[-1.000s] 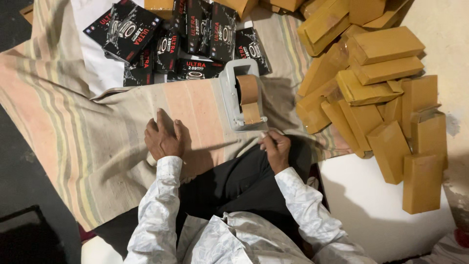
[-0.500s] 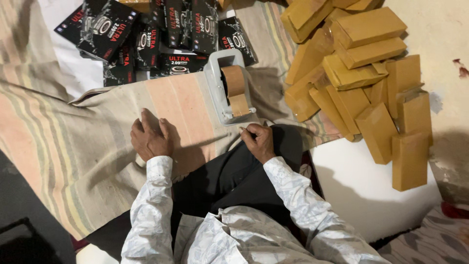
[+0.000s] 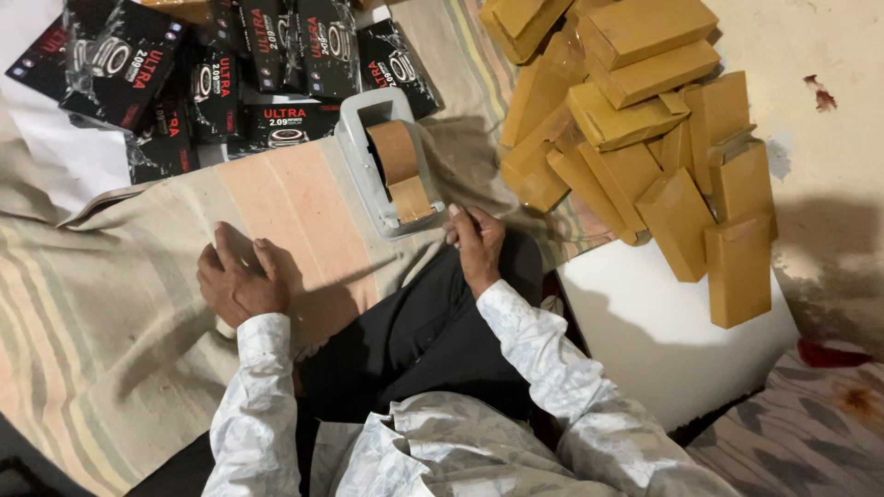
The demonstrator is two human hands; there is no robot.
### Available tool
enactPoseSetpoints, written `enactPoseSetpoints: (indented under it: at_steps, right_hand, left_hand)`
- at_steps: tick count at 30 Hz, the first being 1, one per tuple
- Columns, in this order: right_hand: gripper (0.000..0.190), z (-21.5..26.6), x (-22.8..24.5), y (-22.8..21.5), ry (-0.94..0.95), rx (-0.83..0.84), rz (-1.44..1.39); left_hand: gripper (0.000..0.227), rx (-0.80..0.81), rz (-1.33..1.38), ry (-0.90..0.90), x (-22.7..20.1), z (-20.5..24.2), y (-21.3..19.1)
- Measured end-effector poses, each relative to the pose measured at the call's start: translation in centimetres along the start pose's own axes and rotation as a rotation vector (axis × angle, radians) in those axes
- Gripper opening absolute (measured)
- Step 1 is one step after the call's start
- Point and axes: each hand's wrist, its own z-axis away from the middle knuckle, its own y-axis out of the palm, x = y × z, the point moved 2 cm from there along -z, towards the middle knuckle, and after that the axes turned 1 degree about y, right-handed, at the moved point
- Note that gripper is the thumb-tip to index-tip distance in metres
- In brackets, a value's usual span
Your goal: The person places small black product boxes into brown cardboard shipping boxes, closes the flaps, and seals them with packing tape using a tape dispenser. The sealed boxes are then set aside.
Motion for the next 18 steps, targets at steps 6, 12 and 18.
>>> enactPoseSetpoints:
  at_steps: [6,12,18]
  right_hand:
    - [0.027,-1.5,-2.8,0.1,-0.020,-0.009,0.018]
    - [0.021,-1.4,-3.4,0.4,0.013,-0.011,-0.050]
    - [0.028,-1.5,-2.5,0.9,0.002,0.018,-0.040]
  left_hand:
    - [0.058,0.001,0.011,0.026,-0.8,0.2,-0.5]
    - [0.044,-0.059,-0.066,0.142,-1.3,0.3,-0.8]
    - [0.042,0.006,-0.060,0.150,-1.1,0.1,-0.4]
